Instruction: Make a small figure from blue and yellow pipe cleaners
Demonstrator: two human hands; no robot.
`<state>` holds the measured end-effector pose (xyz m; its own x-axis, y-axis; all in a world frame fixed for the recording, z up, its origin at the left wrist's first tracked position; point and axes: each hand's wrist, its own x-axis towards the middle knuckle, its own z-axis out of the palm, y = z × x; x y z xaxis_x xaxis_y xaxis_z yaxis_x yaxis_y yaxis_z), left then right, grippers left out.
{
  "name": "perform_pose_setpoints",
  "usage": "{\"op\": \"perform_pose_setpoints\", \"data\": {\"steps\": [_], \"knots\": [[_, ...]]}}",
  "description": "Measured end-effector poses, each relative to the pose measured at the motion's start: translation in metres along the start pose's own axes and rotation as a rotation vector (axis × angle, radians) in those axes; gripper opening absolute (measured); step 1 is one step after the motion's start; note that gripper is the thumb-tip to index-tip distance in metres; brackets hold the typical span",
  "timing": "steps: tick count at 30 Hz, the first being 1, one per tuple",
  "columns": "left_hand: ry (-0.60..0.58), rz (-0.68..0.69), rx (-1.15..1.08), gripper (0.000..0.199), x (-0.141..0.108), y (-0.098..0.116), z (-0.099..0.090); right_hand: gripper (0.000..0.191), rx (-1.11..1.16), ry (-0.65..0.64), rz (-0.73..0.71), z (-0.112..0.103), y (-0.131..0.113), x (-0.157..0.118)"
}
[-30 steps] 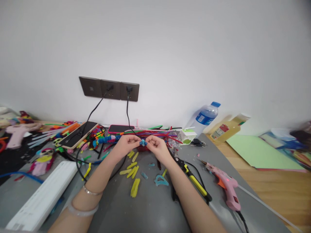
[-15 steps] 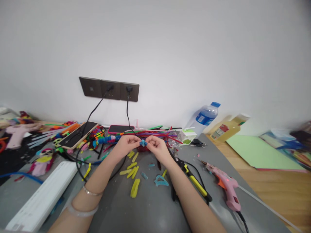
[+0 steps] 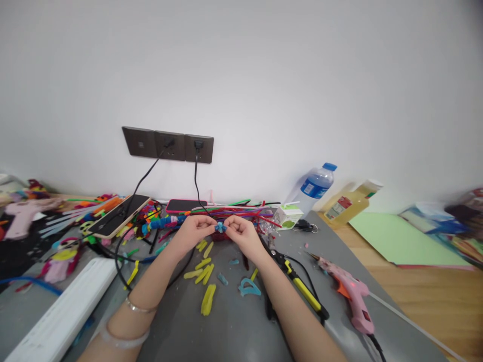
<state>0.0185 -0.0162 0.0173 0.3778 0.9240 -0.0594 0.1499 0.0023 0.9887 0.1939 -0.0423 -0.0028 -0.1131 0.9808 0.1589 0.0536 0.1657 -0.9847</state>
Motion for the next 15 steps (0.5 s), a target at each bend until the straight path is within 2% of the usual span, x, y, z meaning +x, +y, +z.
{"op": "perform_pose_setpoints", "data": {"steps": [15], "knots": [[-0.010,0.029,0.052,0.037,0.0039,-0.0099,-0.0022,0.019,-0.002,0.003,0.014,0.0002,-0.0016,0.0004]]}}
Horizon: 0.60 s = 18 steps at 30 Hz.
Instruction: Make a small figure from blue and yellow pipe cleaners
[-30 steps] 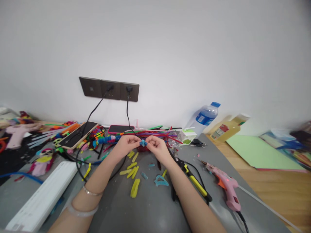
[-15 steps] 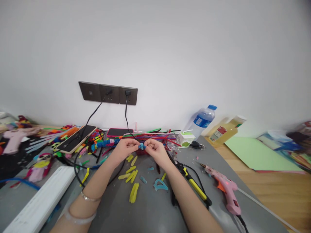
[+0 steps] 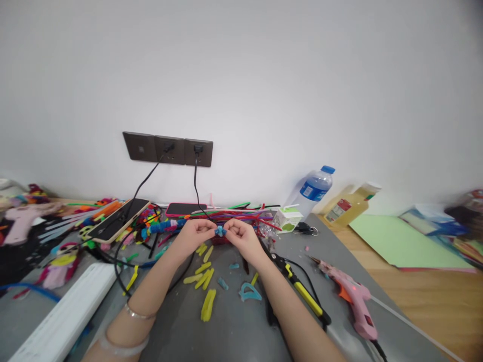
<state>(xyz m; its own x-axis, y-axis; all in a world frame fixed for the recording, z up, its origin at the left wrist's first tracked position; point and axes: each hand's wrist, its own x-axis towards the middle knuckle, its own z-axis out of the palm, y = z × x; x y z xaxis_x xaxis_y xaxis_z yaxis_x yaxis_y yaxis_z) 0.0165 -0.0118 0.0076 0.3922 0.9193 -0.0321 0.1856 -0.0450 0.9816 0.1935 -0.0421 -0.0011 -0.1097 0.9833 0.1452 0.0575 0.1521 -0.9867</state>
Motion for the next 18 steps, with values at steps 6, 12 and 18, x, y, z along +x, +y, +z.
{"op": "perform_pose_setpoints", "data": {"steps": [6,12,18], "knots": [[-0.014,-0.013,-0.003,0.038,0.0004,-0.0026,0.0000,0.019,0.004,0.001,0.010,-0.0002,0.0007,0.0007],[-0.011,-0.017,0.006,0.039,-0.0002,0.0004,0.0007,0.020,0.013,0.002,0.010,0.0001,0.0014,0.0009],[-0.012,-0.016,-0.010,0.037,-0.0007,0.0029,0.0005,0.020,0.006,-0.001,0.010,-0.0006,0.0003,0.0004]]}}
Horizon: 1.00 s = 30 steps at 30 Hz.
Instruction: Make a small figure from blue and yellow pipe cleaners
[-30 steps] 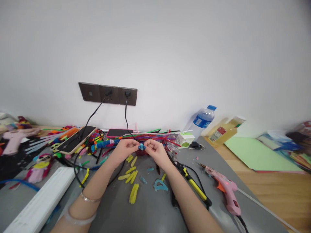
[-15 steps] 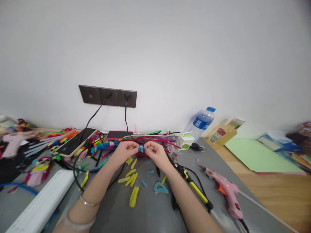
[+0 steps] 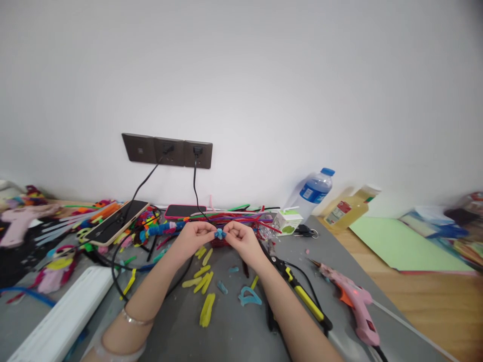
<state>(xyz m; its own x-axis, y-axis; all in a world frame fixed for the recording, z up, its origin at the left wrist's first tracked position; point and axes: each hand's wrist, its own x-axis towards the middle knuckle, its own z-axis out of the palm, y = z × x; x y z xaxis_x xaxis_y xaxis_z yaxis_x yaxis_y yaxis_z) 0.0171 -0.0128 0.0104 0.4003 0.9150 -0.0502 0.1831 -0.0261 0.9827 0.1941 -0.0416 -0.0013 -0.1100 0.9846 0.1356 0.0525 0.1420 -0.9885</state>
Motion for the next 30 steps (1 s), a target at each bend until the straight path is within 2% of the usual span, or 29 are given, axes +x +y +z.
{"op": "perform_pose_setpoints", "data": {"steps": [8,30], "knots": [[0.024,-0.017,-0.025,0.032,-0.0037,0.0072,0.0014,0.019,0.006,-0.011,-0.005,-0.0002,-0.0002,-0.0002],[0.012,0.004,-0.065,0.032,-0.0029,0.0034,0.0010,0.021,-0.012,-0.017,-0.004,-0.0009,0.0030,0.0005]]}}
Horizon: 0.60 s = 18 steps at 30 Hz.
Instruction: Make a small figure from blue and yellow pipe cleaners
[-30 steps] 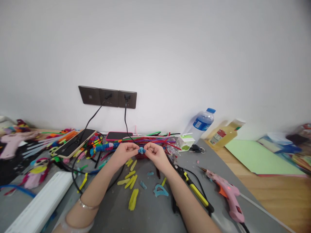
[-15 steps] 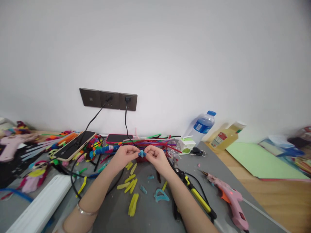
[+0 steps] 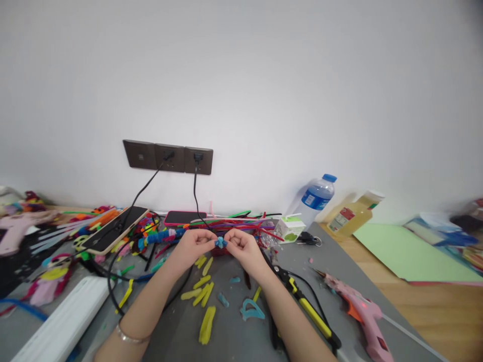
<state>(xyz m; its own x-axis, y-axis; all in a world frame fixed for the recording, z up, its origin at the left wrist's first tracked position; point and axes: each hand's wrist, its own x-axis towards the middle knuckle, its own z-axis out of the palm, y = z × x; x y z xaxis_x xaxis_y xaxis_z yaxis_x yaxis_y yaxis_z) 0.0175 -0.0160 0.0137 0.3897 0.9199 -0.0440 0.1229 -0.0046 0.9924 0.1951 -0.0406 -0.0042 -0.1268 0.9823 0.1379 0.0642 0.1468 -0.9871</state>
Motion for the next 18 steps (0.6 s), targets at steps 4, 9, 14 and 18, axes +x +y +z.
{"op": "perform_pose_setpoints", "data": {"steps": [4,9,14,18], "knots": [[0.005,0.005,0.000,0.032,0.0017,-0.0036,-0.0004,0.019,0.004,0.004,0.006,0.0001,0.0003,-0.0002],[-0.005,-0.001,0.030,0.030,0.0007,-0.0004,-0.0001,0.017,-0.006,-0.001,0.001,0.0007,-0.0011,-0.0007],[-0.004,-0.007,0.041,0.031,0.0001,0.0003,-0.0007,0.019,-0.005,-0.002,-0.002,0.0008,-0.0025,-0.0009],[-0.015,-0.010,0.043,0.031,0.0012,-0.0024,-0.0015,0.019,0.000,-0.006,0.004,0.0005,-0.0021,-0.0009]]}}
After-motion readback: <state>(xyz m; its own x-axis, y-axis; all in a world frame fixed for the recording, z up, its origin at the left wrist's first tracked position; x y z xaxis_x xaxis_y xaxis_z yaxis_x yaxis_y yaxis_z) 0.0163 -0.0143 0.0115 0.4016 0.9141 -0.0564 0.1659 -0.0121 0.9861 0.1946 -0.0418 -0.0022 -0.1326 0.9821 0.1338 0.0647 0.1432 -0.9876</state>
